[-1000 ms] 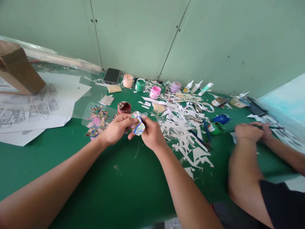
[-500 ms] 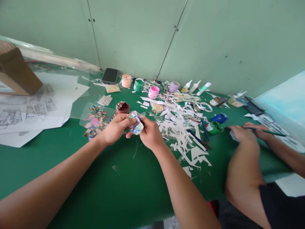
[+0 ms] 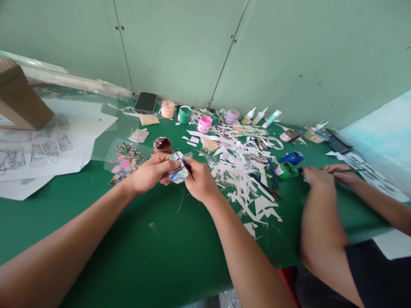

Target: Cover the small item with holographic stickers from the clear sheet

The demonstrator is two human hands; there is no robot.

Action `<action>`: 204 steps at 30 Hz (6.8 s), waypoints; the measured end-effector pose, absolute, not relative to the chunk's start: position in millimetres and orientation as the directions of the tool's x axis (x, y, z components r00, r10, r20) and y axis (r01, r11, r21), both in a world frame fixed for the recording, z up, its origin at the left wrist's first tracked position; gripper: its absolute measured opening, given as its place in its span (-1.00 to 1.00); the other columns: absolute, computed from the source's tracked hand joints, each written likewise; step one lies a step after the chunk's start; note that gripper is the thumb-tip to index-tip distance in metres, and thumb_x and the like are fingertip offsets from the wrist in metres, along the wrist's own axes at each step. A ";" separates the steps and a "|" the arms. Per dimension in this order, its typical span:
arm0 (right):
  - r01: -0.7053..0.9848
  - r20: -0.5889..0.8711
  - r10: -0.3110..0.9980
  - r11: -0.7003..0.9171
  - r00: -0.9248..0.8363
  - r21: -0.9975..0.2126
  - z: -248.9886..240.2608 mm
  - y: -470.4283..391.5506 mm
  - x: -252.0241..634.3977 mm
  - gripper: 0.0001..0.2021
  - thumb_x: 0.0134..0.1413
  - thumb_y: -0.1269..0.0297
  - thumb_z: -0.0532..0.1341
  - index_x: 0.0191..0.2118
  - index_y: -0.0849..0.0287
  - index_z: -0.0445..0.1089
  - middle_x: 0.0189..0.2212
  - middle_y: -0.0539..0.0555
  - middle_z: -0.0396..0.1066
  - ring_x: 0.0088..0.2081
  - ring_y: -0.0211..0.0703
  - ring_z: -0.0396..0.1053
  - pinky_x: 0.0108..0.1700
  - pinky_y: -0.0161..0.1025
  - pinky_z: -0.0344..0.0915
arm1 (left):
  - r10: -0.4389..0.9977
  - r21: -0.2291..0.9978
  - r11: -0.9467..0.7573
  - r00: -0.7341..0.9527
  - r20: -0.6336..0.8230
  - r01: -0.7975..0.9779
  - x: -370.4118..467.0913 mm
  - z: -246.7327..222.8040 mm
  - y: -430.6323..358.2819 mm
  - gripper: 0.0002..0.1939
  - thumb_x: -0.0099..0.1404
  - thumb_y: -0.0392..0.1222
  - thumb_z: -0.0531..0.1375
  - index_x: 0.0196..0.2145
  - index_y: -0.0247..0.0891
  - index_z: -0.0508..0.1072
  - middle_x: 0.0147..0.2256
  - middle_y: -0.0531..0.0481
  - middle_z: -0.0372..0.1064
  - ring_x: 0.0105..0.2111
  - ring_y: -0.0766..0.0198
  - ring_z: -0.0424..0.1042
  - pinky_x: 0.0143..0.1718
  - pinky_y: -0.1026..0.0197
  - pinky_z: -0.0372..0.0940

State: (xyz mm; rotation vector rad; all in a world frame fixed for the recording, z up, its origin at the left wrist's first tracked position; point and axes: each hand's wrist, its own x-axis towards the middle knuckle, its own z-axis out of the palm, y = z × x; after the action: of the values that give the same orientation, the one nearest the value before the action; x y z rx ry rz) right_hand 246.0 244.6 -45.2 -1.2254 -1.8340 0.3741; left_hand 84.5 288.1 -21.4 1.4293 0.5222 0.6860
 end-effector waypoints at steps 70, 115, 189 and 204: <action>0.828 0.610 0.793 0.334 0.011 -0.450 -53.8 249.3 243.3 -0.74 0.12 0.35 0.02 -0.19 0.13 0.44 -0.58 0.03 0.43 -0.57 -0.11 0.34 -0.49 -0.25 0.17 | 0.917 0.884 0.185 0.400 0.003 -0.430 113.5 -32.6 271.4 -0.64 0.04 0.03 0.41 -0.50 -0.32 0.43 -0.58 0.07 0.39 -0.63 0.42 0.32 -0.62 0.36 0.30; 0.775 0.604 0.797 0.376 0.010 -0.508 -51.5 244.8 248.6 -0.71 0.07 0.33 0.12 -0.10 0.13 0.48 -0.26 0.17 0.61 -0.30 0.06 0.54 -0.26 -0.10 0.44 | 0.935 0.912 0.069 0.344 0.083 -0.405 113.7 -33.2 265.1 -0.66 0.11 0.00 0.37 -0.52 -0.30 0.39 -0.61 0.11 0.31 -0.71 0.46 0.26 -0.68 0.36 0.20; 0.684 0.527 0.841 0.455 -0.120 -0.571 -46.0 246.5 248.9 -0.77 0.14 0.38 0.07 -0.24 0.13 0.49 -0.55 0.02 0.48 -0.53 -0.11 0.40 -0.45 -0.26 0.31 | 0.856 0.952 0.067 0.508 0.098 -0.297 96.6 -24.0 277.3 -0.72 -0.01 -0.10 0.33 -0.61 -0.28 0.32 -0.63 0.17 0.12 -0.60 0.46 0.05 -0.56 0.33 0.04; 0.772 0.590 0.798 0.296 0.124 -0.562 -54.9 242.8 237.0 -0.75 0.16 0.24 0.12 -0.07 0.08 0.40 -0.38 0.09 0.57 -0.34 0.03 0.52 -0.33 -0.17 0.37 | 0.863 0.945 0.116 0.503 0.057 -0.305 108.1 -28.2 270.9 -0.64 0.04 0.04 0.39 -0.52 -0.30 0.41 -0.56 0.09 0.28 -0.61 0.44 0.21 -0.61 0.33 0.17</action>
State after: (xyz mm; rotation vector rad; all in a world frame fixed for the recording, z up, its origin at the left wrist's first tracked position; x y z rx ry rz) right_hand 237.0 242.8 -54.9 -1.4610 -1.6304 0.0342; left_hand 108.1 270.9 -28.2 1.1509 0.6020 0.9351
